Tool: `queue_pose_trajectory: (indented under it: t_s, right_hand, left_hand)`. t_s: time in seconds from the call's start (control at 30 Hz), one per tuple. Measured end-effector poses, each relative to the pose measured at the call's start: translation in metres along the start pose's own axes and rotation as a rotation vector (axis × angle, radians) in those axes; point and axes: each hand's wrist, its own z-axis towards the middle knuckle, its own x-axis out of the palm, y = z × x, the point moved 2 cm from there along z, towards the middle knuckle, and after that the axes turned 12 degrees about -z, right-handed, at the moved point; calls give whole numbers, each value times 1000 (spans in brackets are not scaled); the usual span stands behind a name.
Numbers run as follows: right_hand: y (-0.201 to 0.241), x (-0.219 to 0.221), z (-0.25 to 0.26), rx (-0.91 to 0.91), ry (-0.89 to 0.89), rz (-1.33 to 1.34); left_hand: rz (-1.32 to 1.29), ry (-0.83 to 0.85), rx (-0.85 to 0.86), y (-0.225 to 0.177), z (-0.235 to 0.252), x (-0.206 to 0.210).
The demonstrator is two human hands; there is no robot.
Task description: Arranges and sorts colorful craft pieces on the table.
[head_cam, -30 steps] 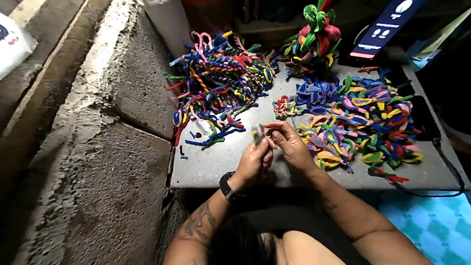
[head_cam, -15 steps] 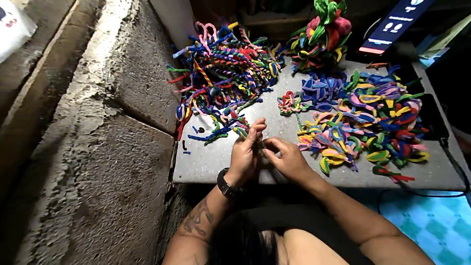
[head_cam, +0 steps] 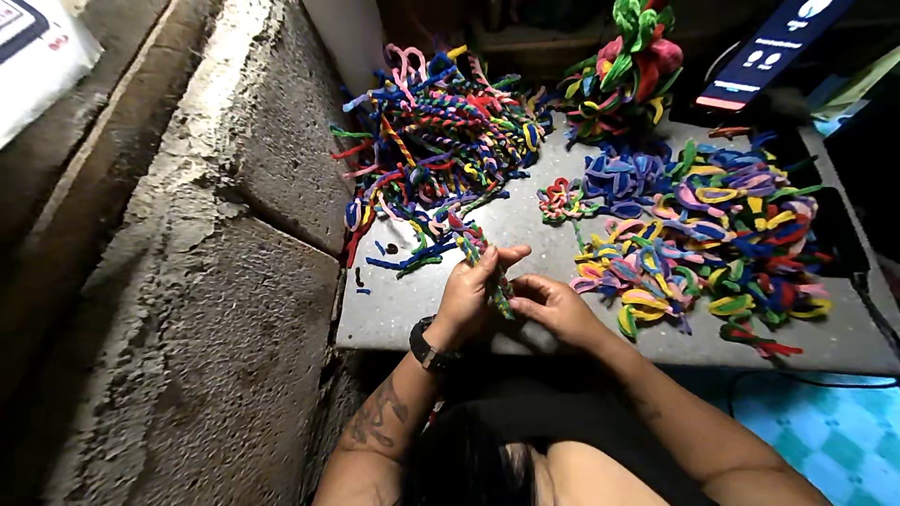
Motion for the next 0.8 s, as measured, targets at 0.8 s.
queue_pose_trajectory:
  t_s: [0.8]
  right_hand:
    - [90, -75, 97, -294, -125, -862]
  left_hand:
    - [-126, -123, 165, -2, 9, -31]
